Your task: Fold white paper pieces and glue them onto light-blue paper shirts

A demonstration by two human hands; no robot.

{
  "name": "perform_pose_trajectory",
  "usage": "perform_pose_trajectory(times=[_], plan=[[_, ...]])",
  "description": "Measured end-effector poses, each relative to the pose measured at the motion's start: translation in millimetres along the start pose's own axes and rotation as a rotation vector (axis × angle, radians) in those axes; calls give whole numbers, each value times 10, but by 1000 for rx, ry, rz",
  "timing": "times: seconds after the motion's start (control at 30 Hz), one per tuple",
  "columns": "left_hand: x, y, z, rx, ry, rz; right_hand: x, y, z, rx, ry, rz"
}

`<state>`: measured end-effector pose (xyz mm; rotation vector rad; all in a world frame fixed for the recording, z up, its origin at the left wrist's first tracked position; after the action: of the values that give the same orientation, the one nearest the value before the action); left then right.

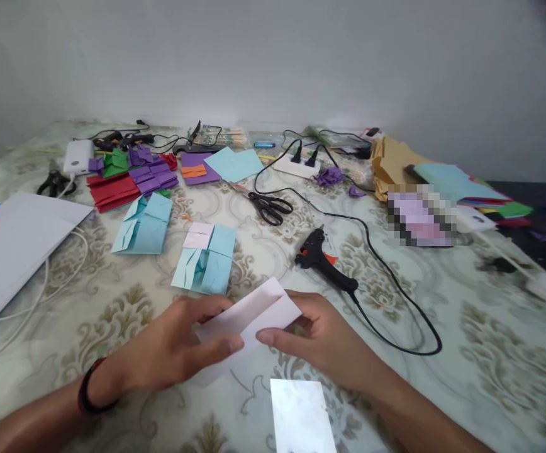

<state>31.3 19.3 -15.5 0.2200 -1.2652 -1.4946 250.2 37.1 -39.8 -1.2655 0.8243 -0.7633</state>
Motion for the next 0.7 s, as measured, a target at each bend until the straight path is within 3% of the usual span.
perform_pose_trajectory(times=[0.2, 0.33, 0.5, 0.7], plan=[[-40, -67, -63, -55, -15, 17, 14, 67, -80, -43, 95, -166], [-30, -87, -100, -77, 2, -6, 17, 47, -84, -94, 150, -192], [9, -71, -60, 23, 99, -116, 22, 38, -84, -192, 162, -126], [100, 7, 77, 105, 97, -279, 15, -8, -37, -242, 91, 11]])
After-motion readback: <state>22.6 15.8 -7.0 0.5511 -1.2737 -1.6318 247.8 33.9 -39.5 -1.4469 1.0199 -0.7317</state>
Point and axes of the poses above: each hand's wrist, its own x-axis away from the middle knuckle, its own z-axis out of the back of the hand, y = z × x, the point moved 3 cm from there along -x, towards the middle knuckle, and after that the axes turned 15 degrees about z, right-handed, at the moved point
